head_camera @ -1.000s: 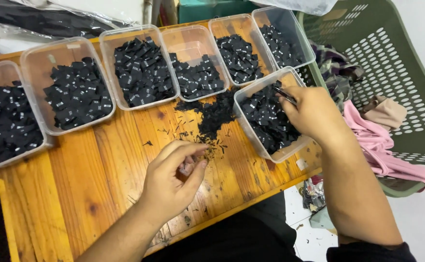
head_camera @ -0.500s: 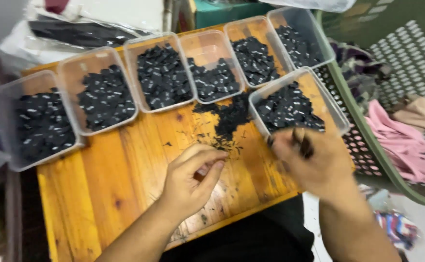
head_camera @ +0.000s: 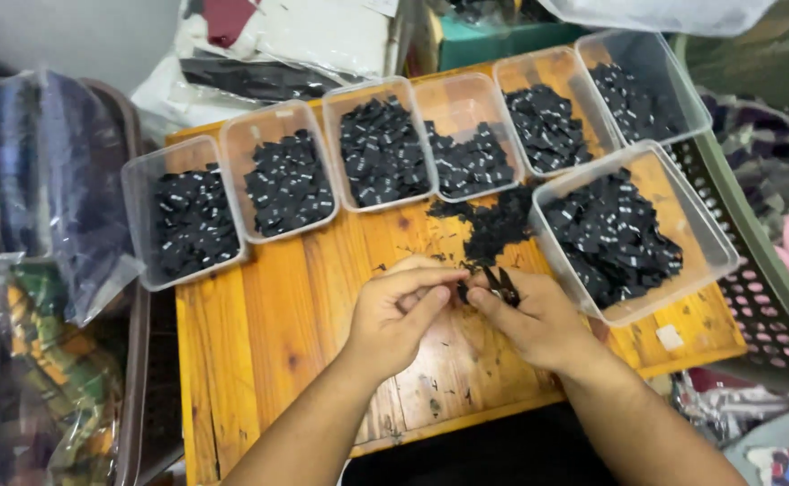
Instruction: Trimming excess threads from small black fabric labels using snips and sorting them into plastic containers.
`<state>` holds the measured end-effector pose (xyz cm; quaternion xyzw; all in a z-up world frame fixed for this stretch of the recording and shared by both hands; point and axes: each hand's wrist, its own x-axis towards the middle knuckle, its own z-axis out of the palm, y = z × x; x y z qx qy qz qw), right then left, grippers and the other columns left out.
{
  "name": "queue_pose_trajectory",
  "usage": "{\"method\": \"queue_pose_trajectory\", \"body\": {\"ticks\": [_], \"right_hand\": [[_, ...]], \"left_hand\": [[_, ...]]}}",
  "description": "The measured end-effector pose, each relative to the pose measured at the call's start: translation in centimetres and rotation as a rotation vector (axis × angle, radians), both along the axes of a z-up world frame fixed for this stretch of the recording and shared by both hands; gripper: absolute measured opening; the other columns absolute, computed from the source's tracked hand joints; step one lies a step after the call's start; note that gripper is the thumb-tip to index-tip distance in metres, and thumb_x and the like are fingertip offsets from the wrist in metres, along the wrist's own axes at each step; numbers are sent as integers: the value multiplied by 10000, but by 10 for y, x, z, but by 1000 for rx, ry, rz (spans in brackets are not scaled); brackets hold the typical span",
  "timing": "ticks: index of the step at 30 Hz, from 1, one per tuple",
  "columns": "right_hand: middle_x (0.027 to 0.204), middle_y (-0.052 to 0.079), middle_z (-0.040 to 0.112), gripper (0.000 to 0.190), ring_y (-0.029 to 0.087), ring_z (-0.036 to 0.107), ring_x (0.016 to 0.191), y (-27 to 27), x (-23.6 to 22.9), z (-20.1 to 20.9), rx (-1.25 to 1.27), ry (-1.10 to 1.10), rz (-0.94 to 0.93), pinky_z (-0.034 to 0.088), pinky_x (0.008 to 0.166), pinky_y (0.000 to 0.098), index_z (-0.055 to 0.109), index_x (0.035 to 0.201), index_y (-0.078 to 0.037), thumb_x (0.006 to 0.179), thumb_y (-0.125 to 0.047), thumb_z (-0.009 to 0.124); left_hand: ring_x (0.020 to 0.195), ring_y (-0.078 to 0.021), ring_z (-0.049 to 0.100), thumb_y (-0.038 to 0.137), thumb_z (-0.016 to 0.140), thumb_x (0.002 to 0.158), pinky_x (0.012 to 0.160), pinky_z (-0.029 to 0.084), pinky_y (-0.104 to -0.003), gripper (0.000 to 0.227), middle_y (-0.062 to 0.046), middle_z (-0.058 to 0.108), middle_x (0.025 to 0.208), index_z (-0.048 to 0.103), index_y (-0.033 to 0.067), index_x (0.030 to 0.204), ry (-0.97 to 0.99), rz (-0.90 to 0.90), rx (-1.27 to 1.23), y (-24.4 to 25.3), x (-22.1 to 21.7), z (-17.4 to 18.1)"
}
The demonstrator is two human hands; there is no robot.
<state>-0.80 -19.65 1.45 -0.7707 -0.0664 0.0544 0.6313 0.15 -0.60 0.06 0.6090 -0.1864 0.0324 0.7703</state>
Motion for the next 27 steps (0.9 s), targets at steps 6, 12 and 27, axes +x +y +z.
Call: {"method": "queue_pose_trajectory", "body": {"ticks": [6,12,27], "right_hand": [[546,-9,539,218,106,504,552,-4,4,-15,53,52,-14,410,507,255,763,750,-41,953,-96,704],[885,-65,823,370,97,726,771,1,-12,28,-622,367,-5,539,743,281,791,1140,-272,897,-482,607],[1194,5,710,523,362,705,1055,-61,-30,16,-1241,181,-302,549,856,554,619,1333,-297,890,-565,548]], "left_hand": [[835,-121,656,-9,758,871,735,545,-260,180,-131,729,920,766,-11,1051,95,-39,-93,0,0,-7],[885,-150,716,9,730,901,860,633,-273,138,-77,744,984,737,75,1021,172,-50,80,7,-1,3],[824,-218,798,-99,729,831,732,682,-293,120,-188,803,906,683,12,836,228,4,-39,-1,-8,11]]}}
